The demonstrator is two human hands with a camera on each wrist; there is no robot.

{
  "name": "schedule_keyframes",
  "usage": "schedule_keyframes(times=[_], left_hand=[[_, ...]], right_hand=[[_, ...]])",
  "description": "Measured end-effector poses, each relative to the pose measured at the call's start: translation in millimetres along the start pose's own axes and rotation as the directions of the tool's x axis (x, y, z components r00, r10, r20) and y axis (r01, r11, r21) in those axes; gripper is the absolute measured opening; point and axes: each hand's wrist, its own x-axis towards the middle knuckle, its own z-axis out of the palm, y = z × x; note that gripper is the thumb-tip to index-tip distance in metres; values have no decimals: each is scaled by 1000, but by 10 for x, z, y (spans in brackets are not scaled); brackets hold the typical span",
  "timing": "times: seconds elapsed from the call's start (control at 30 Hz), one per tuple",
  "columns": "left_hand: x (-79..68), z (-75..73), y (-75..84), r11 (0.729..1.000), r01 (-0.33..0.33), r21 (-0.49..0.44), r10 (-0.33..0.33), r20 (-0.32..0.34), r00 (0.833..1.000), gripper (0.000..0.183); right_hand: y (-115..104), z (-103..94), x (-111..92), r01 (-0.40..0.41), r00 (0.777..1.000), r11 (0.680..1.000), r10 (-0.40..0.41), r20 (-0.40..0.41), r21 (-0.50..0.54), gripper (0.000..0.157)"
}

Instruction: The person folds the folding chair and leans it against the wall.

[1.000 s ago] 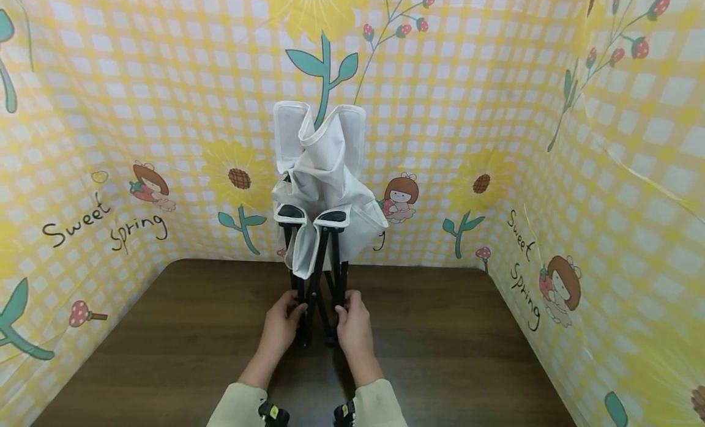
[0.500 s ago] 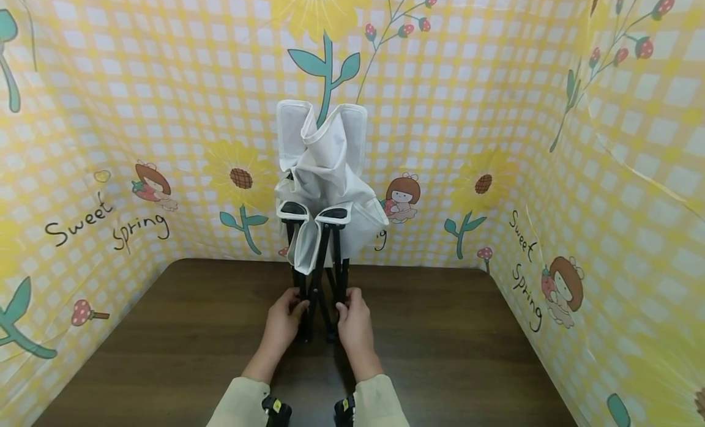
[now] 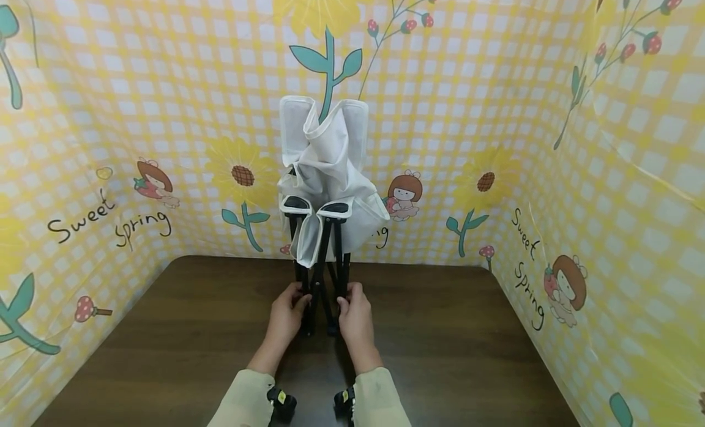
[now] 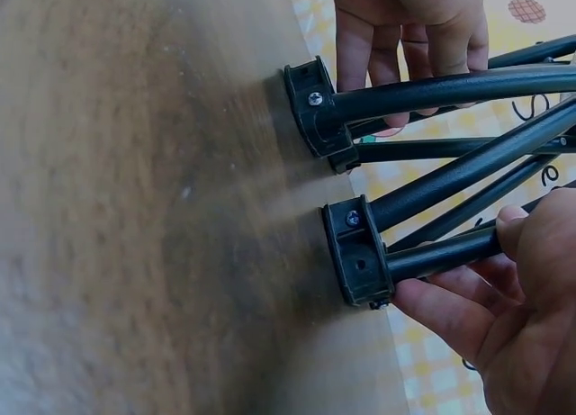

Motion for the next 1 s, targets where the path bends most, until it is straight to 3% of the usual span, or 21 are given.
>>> schedule_keyframes(times=[0.17, 0.3, 0.43, 0.63, 1.0], left_hand=[[1, 12, -37, 1000, 19, -10, -19, -9, 1000, 13], [15, 12, -47, 1000, -9, -12, 9, -17, 1000, 14], [45, 0, -39, 999, -40, -11, 40, -21, 999, 14], [95, 7, -55, 998, -59, -2, 59, -12, 998, 15], [189, 30, -64, 999, -35, -12, 35, 21, 999, 14]], right_hand=[[42, -33, 32, -15, 997, 998, 11, 79, 55, 25], [83, -71, 74, -52, 983, 987, 25, 181, 150, 28], [88, -77, 108, -86, 973, 975, 39, 226, 204, 27], [69, -53, 128, -62, 980, 988, 34, 194, 142, 24], [86, 8, 184, -23, 993, 999, 17, 115, 47, 22]])
